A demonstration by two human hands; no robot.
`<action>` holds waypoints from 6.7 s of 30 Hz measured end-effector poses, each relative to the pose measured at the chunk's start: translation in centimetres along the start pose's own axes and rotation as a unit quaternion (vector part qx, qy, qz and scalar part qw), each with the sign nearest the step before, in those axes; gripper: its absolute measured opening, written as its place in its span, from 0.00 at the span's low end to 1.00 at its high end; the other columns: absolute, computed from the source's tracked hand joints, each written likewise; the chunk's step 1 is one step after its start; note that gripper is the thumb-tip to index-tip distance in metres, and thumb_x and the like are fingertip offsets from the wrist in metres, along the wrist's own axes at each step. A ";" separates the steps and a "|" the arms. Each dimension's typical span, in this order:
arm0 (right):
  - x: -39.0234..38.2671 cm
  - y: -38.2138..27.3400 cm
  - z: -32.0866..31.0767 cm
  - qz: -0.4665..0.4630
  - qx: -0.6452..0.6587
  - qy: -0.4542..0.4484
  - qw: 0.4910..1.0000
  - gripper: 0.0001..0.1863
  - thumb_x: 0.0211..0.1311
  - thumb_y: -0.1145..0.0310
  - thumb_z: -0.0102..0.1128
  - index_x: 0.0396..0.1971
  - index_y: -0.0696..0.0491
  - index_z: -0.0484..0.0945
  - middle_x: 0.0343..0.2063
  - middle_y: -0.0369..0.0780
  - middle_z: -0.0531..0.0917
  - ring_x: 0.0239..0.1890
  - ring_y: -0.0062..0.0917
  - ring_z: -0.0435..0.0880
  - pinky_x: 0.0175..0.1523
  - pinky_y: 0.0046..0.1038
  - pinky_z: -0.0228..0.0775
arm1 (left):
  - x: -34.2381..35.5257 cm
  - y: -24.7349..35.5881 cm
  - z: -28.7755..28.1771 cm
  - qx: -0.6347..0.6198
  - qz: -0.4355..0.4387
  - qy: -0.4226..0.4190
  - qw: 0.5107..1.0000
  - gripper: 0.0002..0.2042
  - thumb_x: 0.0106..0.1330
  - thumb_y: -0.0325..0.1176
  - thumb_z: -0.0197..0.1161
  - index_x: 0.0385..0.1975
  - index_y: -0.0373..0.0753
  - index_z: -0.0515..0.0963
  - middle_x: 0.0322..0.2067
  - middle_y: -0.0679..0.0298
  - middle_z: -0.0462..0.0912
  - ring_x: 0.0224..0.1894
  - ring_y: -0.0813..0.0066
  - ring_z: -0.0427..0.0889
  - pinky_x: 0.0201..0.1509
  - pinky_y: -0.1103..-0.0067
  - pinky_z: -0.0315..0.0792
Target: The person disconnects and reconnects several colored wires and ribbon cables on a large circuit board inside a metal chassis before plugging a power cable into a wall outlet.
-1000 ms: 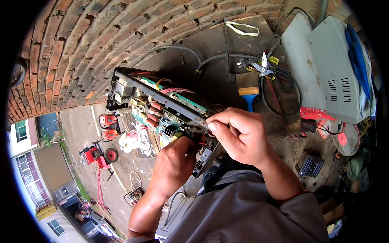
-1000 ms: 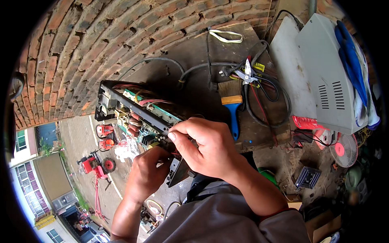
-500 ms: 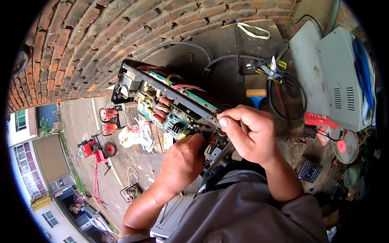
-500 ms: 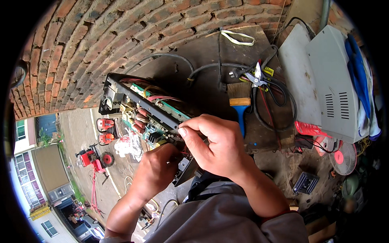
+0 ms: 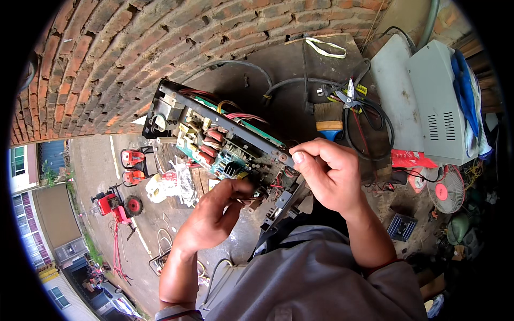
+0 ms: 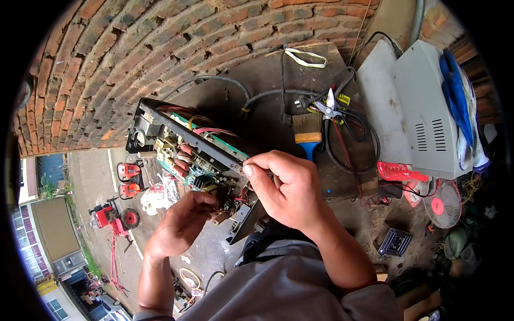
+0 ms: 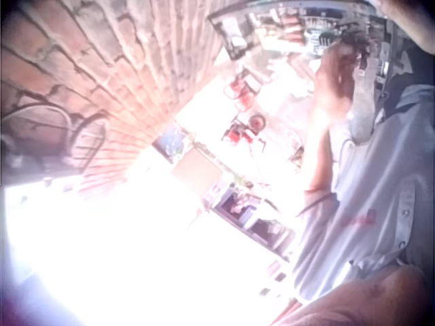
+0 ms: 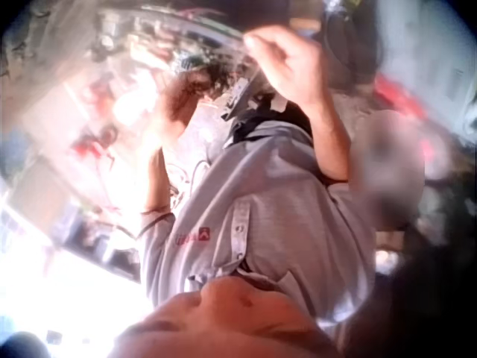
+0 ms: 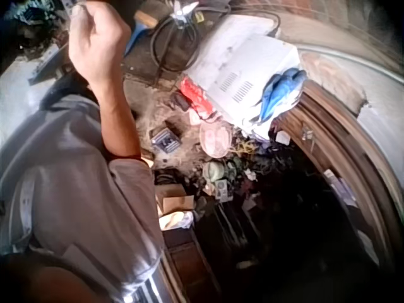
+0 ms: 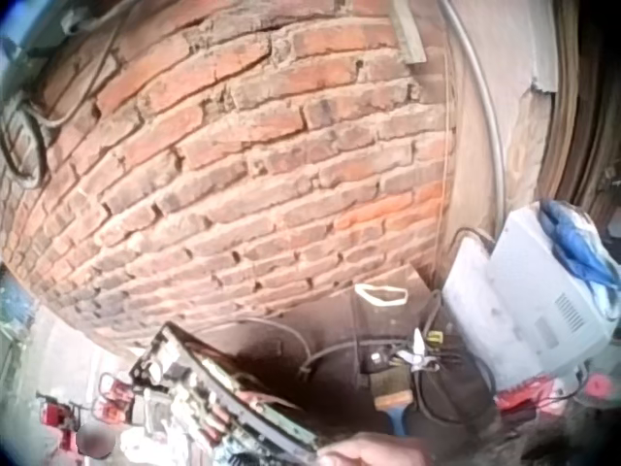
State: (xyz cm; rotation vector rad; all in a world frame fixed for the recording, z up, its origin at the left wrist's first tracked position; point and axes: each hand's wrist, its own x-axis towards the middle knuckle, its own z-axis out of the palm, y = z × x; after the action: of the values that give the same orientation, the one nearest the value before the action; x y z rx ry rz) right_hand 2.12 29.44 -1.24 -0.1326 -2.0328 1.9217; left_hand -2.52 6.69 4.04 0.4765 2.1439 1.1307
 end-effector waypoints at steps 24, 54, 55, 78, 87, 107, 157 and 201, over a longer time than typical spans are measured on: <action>-0.8 0.0 1.8 -0.002 -0.056 0.075 0.996 0.02 0.59 0.77 0.61 0.30 0.60 0.79 0.23 0.42 0.81 0.24 0.26 0.80 0.30 0.25 0.71 | 1.2 1.9 0.6 0.203 0.104 0.018 0.974 0.04 0.58 0.25 0.64 0.32 0.36 0.81 0.31 0.57 0.81 0.36 0.56 0.81 0.40 0.69 0.75; -0.7 0.5 2.1 -0.085 -0.066 0.125 0.986 0.02 0.56 0.74 0.62 0.27 0.56 0.79 0.23 0.42 0.80 0.23 0.36 0.81 0.28 0.31 0.71 | 2.7 3.4 2.7 0.450 0.052 0.000 0.892 0.05 0.55 0.29 0.58 0.26 0.36 0.79 0.30 0.52 0.80 0.35 0.53 0.81 0.39 0.62 0.75; -0.7 0.5 2.1 -0.091 -0.069 0.126 0.986 0.02 0.56 0.74 0.62 0.27 0.56 0.79 0.23 0.42 0.80 0.23 0.36 0.81 0.28 0.31 0.71 | 2.7 3.5 2.7 0.452 0.053 0.001 0.891 0.05 0.55 0.29 0.58 0.26 0.36 0.79 0.30 0.52 0.80 0.35 0.53 0.81 0.38 0.62 0.75; -0.9 0.6 2.3 -0.066 -0.055 0.113 0.990 0.02 0.56 0.76 0.62 0.28 0.57 0.79 0.23 0.43 0.81 0.23 0.35 0.81 0.28 0.29 0.71 | 3.5 3.1 3.8 0.451 -0.017 -0.002 0.892 0.06 0.58 0.30 0.58 0.33 0.40 0.81 0.32 0.53 0.81 0.36 0.50 0.81 0.39 0.61 0.74; -1.3 -0.4 2.4 -0.016 -0.107 0.091 0.990 0.02 0.59 0.77 0.61 0.31 0.60 0.80 0.24 0.39 0.81 0.25 0.19 0.79 0.31 0.21 0.69 | -2.2 -6.3 -0.1 -0.059 0.075 0.253 0.963 0.03 0.63 0.23 0.64 0.33 0.33 0.77 0.30 0.67 0.79 0.26 0.86 0.75 0.30 0.86 0.70; -2.0 1.1 4.1 0.003 -0.150 0.173 0.974 0.05 0.66 0.74 0.57 0.35 0.61 0.79 0.28 0.33 0.80 0.30 0.11 0.73 0.35 0.15 0.66 | 1.6 -22.0 -3.0 -0.468 0.126 0.181 0.856 0.08 0.64 0.20 0.61 0.41 0.38 0.77 0.39 0.66 0.83 0.39 0.85 0.78 0.45 0.83 0.72; 0.9 -2.8 15.8 -0.255 -0.537 -0.254 0.763 0.04 0.49 0.73 0.59 0.18 0.53 0.75 0.21 0.38 0.73 0.31 0.32 0.73 0.38 0.33 0.63 | 1.2 -15.7 -0.5 -0.480 0.153 0.158 0.849 0.06 0.65 0.21 0.61 0.40 0.34 0.75 0.36 0.71 0.77 0.39 0.87 0.74 0.47 0.85 0.70; 1.4 -1.9 16.3 -0.217 -0.577 -0.282 0.735 0.02 0.48 0.75 0.63 0.24 0.53 0.79 0.24 0.38 0.78 0.32 0.34 0.74 0.39 0.34 0.63 | 1.6 -16.0 -0.6 -0.435 0.128 0.244 0.857 0.10 0.63 0.20 0.63 0.41 0.34 0.71 0.32 0.71 0.76 0.34 0.88 0.74 0.39 0.88 0.71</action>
State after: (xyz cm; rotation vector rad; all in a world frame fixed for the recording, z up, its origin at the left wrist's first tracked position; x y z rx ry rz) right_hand -3.83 14.18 0.44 0.6557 -2.9790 0.1866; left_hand -4.28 -1.67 -9.58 0.0345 1.6832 2.3962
